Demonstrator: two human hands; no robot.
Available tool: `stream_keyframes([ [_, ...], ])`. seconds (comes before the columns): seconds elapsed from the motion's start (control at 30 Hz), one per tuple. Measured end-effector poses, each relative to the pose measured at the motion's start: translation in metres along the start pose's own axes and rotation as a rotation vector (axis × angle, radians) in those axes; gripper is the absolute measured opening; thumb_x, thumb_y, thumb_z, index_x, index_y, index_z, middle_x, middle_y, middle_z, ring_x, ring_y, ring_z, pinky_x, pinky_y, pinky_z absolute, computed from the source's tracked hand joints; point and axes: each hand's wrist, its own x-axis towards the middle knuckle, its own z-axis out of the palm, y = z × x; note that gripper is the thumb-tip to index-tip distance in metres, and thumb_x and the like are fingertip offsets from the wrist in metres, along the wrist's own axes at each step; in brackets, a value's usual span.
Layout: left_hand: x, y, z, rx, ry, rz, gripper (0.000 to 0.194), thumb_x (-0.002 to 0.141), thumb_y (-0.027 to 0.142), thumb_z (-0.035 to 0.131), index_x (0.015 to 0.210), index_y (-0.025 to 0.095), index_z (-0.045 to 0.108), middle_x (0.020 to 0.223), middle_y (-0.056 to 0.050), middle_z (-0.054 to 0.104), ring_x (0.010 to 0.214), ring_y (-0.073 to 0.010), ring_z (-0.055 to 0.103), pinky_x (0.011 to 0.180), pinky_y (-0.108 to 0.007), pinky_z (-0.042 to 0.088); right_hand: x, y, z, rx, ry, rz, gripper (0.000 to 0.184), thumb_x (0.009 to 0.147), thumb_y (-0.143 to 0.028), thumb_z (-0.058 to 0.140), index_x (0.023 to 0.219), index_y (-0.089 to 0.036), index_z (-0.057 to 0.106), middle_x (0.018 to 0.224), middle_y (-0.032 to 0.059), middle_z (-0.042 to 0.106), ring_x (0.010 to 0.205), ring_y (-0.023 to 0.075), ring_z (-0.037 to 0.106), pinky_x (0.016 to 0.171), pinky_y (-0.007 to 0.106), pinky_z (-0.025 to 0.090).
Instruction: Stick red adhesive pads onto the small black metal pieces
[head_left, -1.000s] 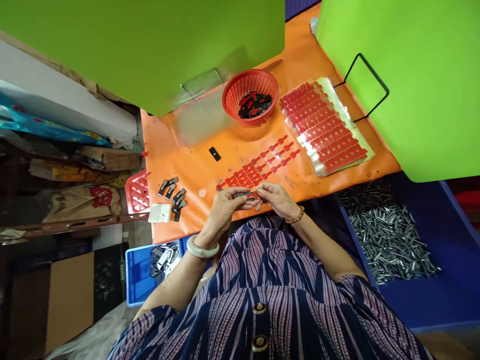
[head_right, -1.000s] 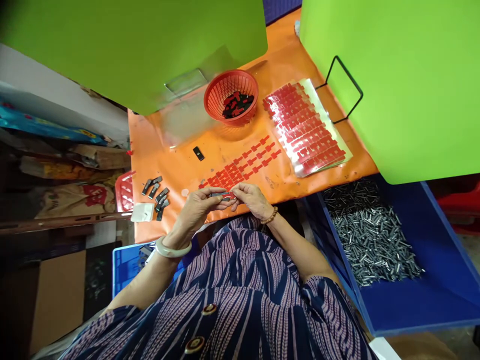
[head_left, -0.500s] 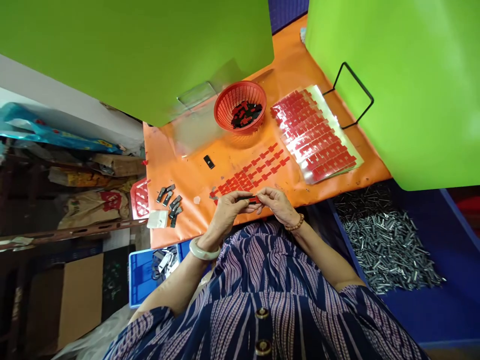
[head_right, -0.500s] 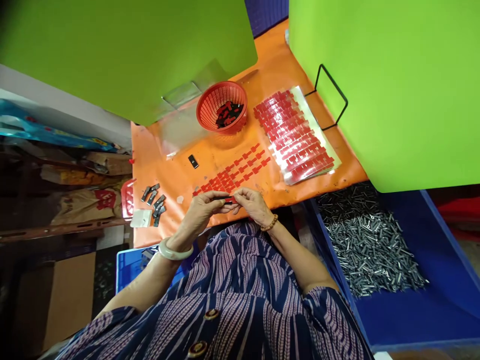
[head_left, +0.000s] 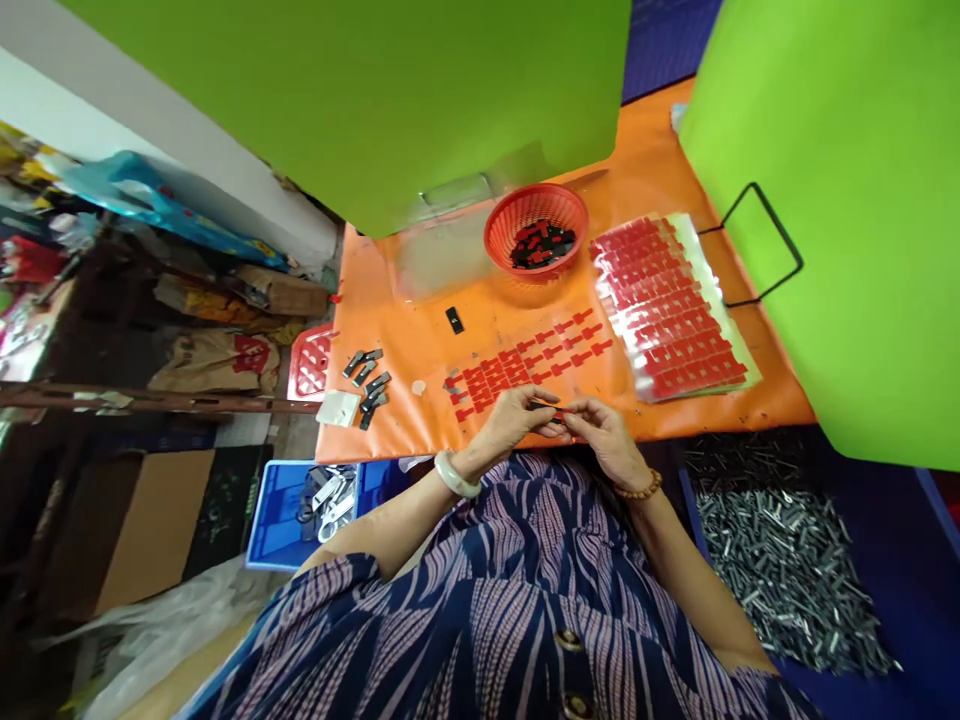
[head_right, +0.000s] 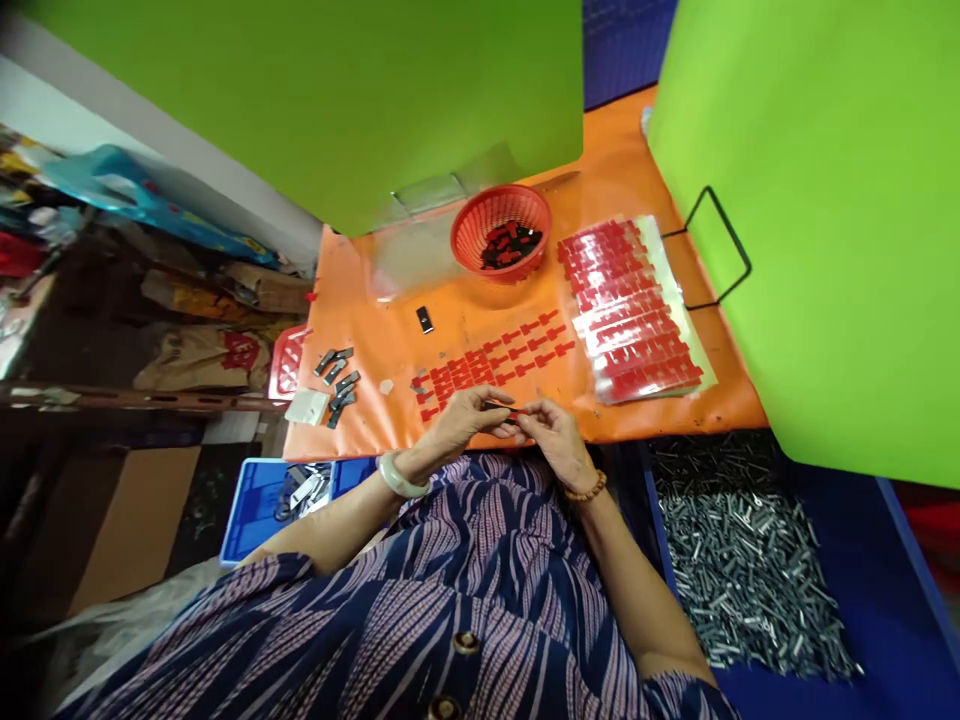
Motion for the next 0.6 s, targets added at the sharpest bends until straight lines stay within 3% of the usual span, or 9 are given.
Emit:
stream_keyframes([
  [0.17,0.007,-0.007,0.002,-0.086,-0.127,-0.023,0.018,0.08,0.003,0.059,0.095,0.011,0.061,0.062,-0.003,0.071,0.058,-0.0142,0.072,0.066,-0.025,0.06,-0.007,-0.002,-0.009,-0.083,0.038,0.008,0.031,0.071,-0.049,0.077,0.084,-0.023,0.064,0.065,0.0001,0.067,0.059,0.0173,0.063,0.063,0.034,0.054],
  [0.27,0.009,-0.008,-0.008,-0.058,-0.178,0.008,0.023,0.085,0.009,0.055,0.107,0.012,0.058,0.067,-0.004,0.072,0.065,-0.0168,0.074,0.072,-0.03,0.06,-0.004,-0.012,-0.012,-0.169,0.013,-0.007,0.03,0.073,-0.048,0.076,0.081,-0.022,0.064,0.063,0.0006,0.067,0.058,0.0169,0.063,0.063,0.033,0.053],
  [0.33,0.008,-0.009,-0.021,0.067,-0.097,0.107,0.024,0.088,0.016,0.053,0.112,0.013,0.057,0.073,-0.006,0.072,0.071,-0.0188,0.074,0.075,-0.034,0.06,0.003,-0.023,-0.011,-0.257,0.006,-0.055,0.028,0.075,-0.047,0.074,0.08,-0.021,0.065,0.062,0.0007,0.067,0.058,0.0162,0.062,0.064,0.033,0.052],
  [0.47,0.005,-0.017,-0.06,0.488,0.199,0.473,0.023,0.088,0.023,0.055,0.11,0.018,0.061,0.106,-0.011,0.072,0.102,-0.0242,0.069,0.092,-0.043,0.054,0.039,-0.06,0.004,-0.335,0.037,-0.233,0.024,0.076,-0.042,0.073,0.076,-0.019,0.066,0.062,0.0002,0.065,0.057,0.0152,0.061,0.063,0.033,0.053],
  [0.6,0.002,-0.039,-0.099,0.825,0.307,0.713,0.03,0.087,0.021,0.056,0.116,0.019,0.062,0.137,-0.015,0.058,0.136,-0.0322,0.045,0.111,-0.054,0.035,0.096,-0.101,0.025,-0.306,0.166,-0.457,0.028,0.075,-0.042,0.071,0.09,-0.02,0.062,0.071,0.0005,0.064,0.062,0.0154,0.062,0.066,0.034,0.055],
])
